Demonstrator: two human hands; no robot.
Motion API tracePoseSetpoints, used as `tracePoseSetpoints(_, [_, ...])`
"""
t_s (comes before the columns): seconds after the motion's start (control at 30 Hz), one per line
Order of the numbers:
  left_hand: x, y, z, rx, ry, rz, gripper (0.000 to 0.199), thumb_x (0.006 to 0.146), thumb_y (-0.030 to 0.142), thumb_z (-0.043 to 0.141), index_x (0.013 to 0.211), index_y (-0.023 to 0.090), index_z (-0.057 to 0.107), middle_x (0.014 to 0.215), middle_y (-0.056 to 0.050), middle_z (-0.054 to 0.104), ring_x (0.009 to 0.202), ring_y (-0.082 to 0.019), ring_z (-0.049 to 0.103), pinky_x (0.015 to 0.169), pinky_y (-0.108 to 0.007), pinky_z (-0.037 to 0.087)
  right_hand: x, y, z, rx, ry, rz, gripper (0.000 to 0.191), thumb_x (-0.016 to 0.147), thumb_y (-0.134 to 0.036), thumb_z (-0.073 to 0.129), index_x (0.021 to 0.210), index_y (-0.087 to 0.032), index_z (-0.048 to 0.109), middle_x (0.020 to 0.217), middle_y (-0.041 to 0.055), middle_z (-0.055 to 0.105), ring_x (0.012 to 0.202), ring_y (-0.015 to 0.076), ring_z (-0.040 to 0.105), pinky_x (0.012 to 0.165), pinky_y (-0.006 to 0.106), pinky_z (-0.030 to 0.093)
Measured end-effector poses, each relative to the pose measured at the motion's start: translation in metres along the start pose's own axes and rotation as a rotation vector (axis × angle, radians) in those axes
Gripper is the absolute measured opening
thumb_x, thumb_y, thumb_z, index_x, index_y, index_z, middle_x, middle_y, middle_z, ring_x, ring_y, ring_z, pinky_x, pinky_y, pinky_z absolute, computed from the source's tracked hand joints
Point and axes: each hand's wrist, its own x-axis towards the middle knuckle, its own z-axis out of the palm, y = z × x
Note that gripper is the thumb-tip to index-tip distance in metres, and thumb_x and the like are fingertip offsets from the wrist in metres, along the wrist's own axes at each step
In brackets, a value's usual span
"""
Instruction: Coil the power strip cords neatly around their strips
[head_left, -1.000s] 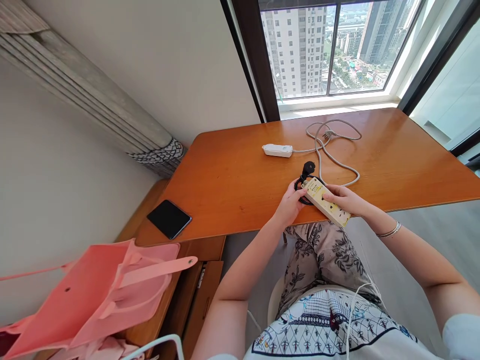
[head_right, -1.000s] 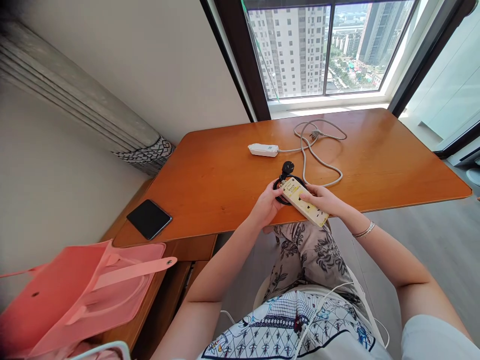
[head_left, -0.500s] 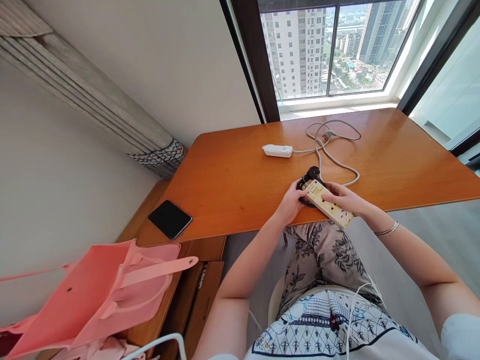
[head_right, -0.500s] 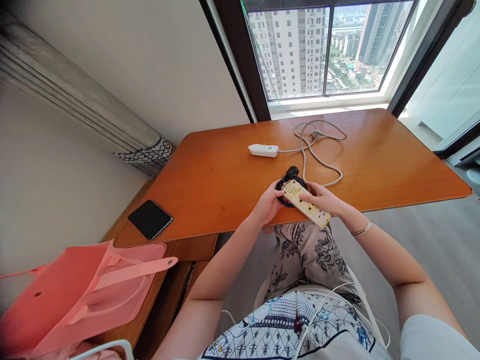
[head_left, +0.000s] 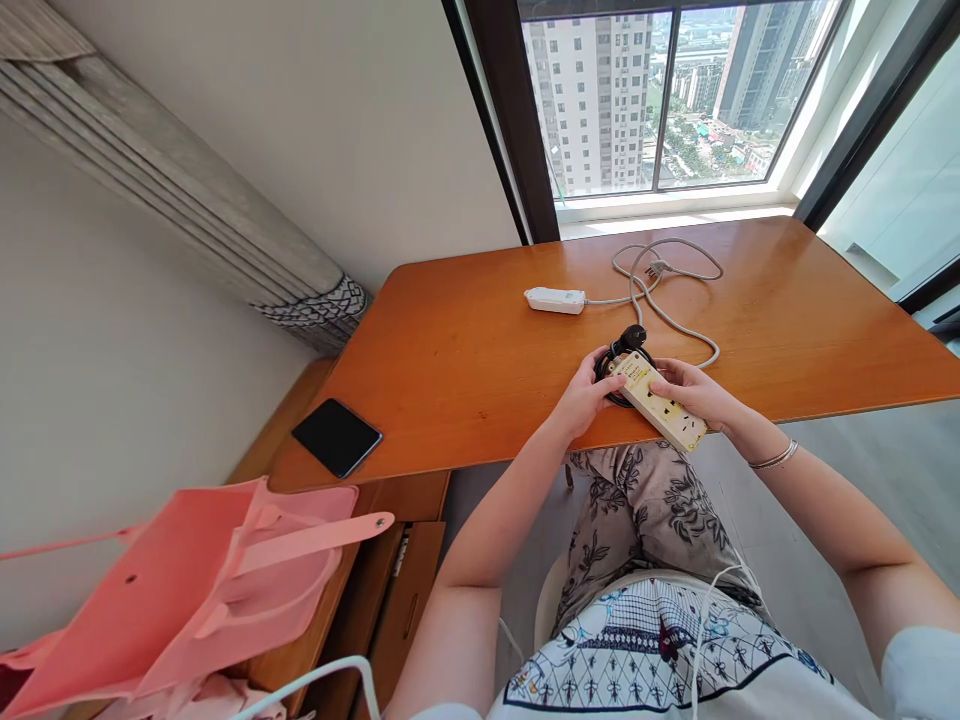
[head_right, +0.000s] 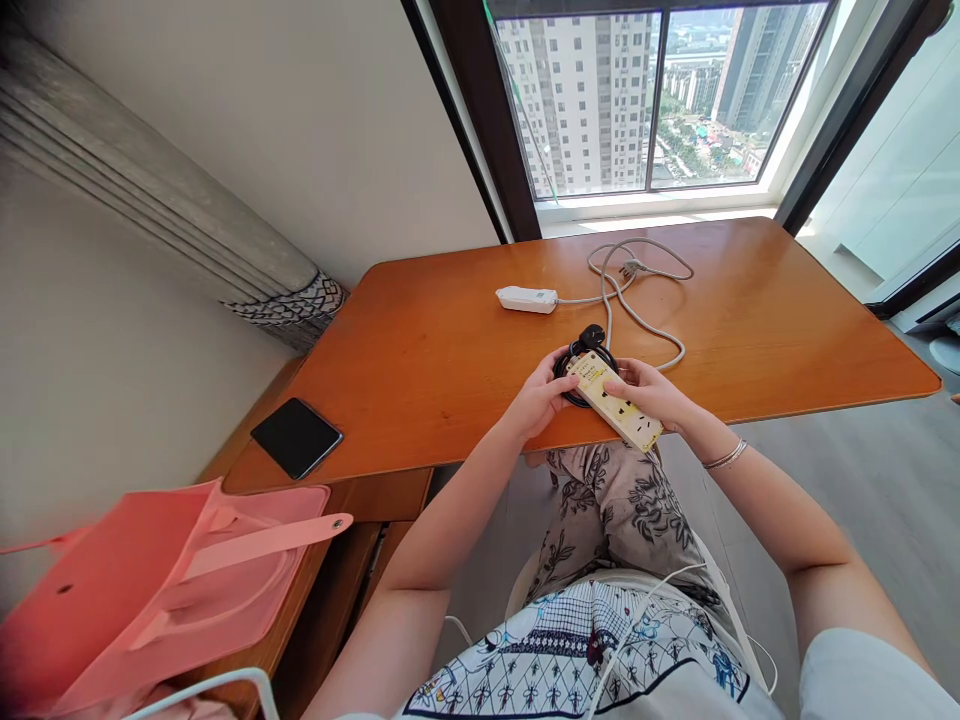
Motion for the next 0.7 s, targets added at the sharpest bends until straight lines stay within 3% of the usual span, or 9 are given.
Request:
tracePoseSetpoints(0.1, [0.003,-0.002,-0.001,-0.054,0.019,0.004,0.079,0.07,0.014,0.082,0.141,0.023,0.049,0.125,-0.007,0.067,0.109,-0.02,0.067,0.105,-0.045,0.055,0.001,0.001,-0.002,0.026,0.031,-0.024,0.059,0.071,-0.05,0.087,0.121,-0.025,0.069,0.128,0.008,0.073,0.104,0.0228,0.071,0.083,0.033,0.061])
tracePoseSetpoints(0.23, [0.007,-0.006,-0.002,-0.063,0.007,0.017,0.061,0.073,0.011,0.081,0.128,0.02,0.054,0.12,-0.009,0.07,0.113,-0.021,0.067,0.111,-0.048,0.051,0.002,0.003,-0.007,0.027,0.095,-0.043,0.071,0.068,-0.053,0.089,0.128,-0.023,0.065,0.128,0.0099,0.074,0.104,0.023,0.072,0.085,0.035,0.06])
tracePoseSetpoints(0.43, [0.012,-0.008,-0.008,0.003,-0.049,-0.005,0.052,0.078,0.022,0.08,0.125,0.02,0.056,0.122,-0.01,0.071,0.105,-0.021,0.072,0.108,-0.049,0.05,-0.002,-0.003,-0.02,0.027,0.179,-0.08,0.078,0.065,-0.058,0.089,0.13,-0.023,0.065,0.128,0.0109,0.074,0.103,0.0241,0.072,0.085,0.035,0.059])
tracePoseSetpoints(0.57, [0.011,-0.002,-0.017,0.067,-0.004,0.001,0.05,0.076,0.024,0.081,0.12,0.02,0.058,0.111,-0.008,0.073,0.096,-0.018,0.073,0.097,-0.039,0.054,-0.002,-0.016,-0.051,0.022,0.336,-0.132,0.075,0.065,-0.063,0.087,0.124,-0.024,0.067,0.121,0.0093,0.076,0.1,0.0252,0.074,0.08,0.034,0.061])
tracePoseSetpoints(0.7, [0.011,0.001,-0.026,0.111,0.023,0.048,0.044,0.07,0.029,0.084,0.108,0.018,0.063,0.102,-0.005,0.073,0.088,-0.015,0.071,0.087,-0.032,0.054,0.012,-0.034,-0.106,0.012,0.634,-0.168,0.051,0.078,-0.054,0.079,0.115,-0.021,0.069,0.109,0.0086,0.077,0.093,0.0234,0.074,0.07,0.03,0.061])
